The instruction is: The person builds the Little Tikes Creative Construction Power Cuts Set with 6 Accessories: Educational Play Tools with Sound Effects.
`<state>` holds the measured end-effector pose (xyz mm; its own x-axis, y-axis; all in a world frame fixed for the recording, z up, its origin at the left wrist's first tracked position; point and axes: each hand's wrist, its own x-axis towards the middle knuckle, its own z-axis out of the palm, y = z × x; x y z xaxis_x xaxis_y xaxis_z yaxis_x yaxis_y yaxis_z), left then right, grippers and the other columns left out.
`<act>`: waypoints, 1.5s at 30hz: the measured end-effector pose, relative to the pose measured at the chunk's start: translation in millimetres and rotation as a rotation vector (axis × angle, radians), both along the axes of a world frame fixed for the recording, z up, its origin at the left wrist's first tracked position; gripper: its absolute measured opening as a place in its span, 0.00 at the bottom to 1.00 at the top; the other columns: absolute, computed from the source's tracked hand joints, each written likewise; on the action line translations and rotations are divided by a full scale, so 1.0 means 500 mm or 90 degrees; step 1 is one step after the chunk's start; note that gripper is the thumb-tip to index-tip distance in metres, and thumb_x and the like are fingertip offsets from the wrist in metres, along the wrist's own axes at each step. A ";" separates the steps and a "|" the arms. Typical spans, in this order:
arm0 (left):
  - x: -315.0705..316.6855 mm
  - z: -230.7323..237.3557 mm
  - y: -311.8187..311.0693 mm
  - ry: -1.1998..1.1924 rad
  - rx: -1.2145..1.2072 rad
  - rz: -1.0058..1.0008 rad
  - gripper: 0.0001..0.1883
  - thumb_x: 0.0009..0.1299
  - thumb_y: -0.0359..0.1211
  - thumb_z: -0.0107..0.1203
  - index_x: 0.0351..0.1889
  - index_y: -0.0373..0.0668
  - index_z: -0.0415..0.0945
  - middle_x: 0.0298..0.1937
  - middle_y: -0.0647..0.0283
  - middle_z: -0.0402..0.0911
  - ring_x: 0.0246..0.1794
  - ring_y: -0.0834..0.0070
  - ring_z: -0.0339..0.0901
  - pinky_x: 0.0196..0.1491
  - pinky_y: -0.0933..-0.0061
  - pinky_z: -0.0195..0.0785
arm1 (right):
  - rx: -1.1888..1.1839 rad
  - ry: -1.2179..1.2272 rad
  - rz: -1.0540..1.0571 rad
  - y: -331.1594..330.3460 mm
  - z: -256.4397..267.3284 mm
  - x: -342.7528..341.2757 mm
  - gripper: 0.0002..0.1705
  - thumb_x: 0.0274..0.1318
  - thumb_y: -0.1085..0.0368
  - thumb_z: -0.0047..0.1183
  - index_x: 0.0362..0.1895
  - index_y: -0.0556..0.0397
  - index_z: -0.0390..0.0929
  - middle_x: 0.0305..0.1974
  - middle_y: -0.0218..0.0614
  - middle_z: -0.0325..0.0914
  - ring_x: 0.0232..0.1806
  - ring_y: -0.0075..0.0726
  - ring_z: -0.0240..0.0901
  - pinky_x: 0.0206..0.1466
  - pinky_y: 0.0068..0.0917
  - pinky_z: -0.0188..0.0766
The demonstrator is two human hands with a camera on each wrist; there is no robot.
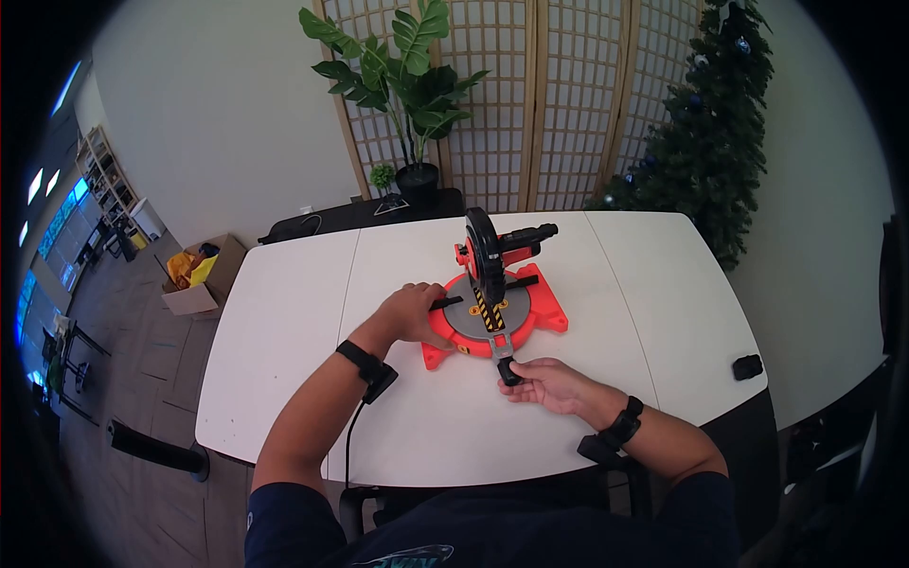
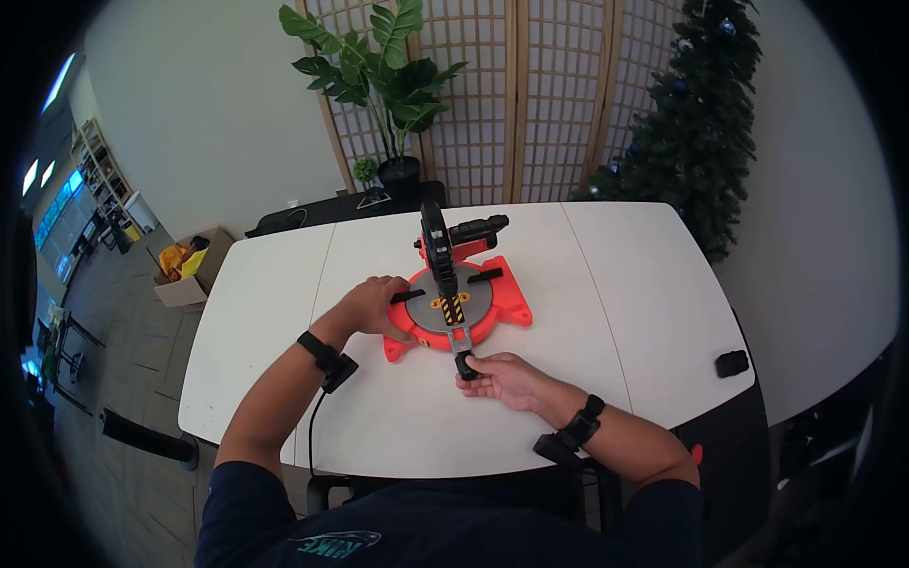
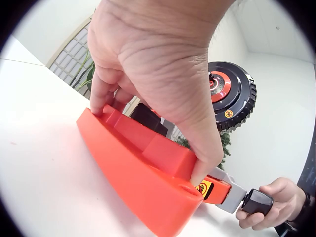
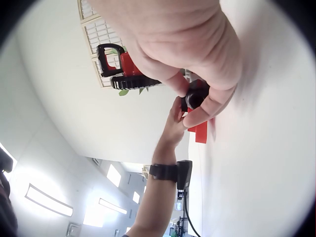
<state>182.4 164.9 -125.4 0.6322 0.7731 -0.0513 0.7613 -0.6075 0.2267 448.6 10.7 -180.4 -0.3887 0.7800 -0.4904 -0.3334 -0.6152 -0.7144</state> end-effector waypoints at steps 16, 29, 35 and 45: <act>-0.001 0.000 -0.002 -0.009 0.002 0.000 0.51 0.40 0.61 0.74 0.59 0.40 0.74 0.54 0.53 0.80 0.57 0.54 0.77 0.60 0.61 0.70 | -0.013 0.035 0.009 0.000 -0.018 -0.007 0.19 0.73 0.53 0.48 0.49 0.59 0.74 0.44 0.41 0.79 0.47 0.41 0.81 0.53 0.41 0.83; 0.000 -0.001 -0.001 -0.011 0.008 -0.008 0.52 0.39 0.61 0.75 0.59 0.39 0.74 0.53 0.53 0.80 0.57 0.54 0.77 0.61 0.62 0.70 | -0.050 0.086 0.060 0.009 -0.023 0.004 0.21 0.71 0.53 0.53 0.53 0.60 0.74 0.51 0.46 0.81 0.50 0.40 0.82 0.54 0.37 0.82; -0.001 -0.006 0.000 -0.005 0.012 0.002 0.52 0.38 0.61 0.75 0.59 0.39 0.74 0.53 0.53 0.80 0.57 0.55 0.77 0.61 0.62 0.70 | -0.021 -0.021 0.023 -0.001 -0.004 -0.008 0.19 0.71 0.59 0.55 0.52 0.62 0.69 0.50 0.50 0.81 0.51 0.44 0.82 0.56 0.37 0.82; 0.001 0.000 -0.002 0.002 0.010 0.002 0.52 0.39 0.60 0.75 0.60 0.40 0.74 0.54 0.53 0.80 0.58 0.54 0.76 0.62 0.62 0.70 | -0.054 0.051 0.032 0.001 -0.001 0.002 0.19 0.74 0.60 0.49 0.56 0.64 0.67 0.51 0.50 0.79 0.57 0.54 0.79 0.59 0.45 0.81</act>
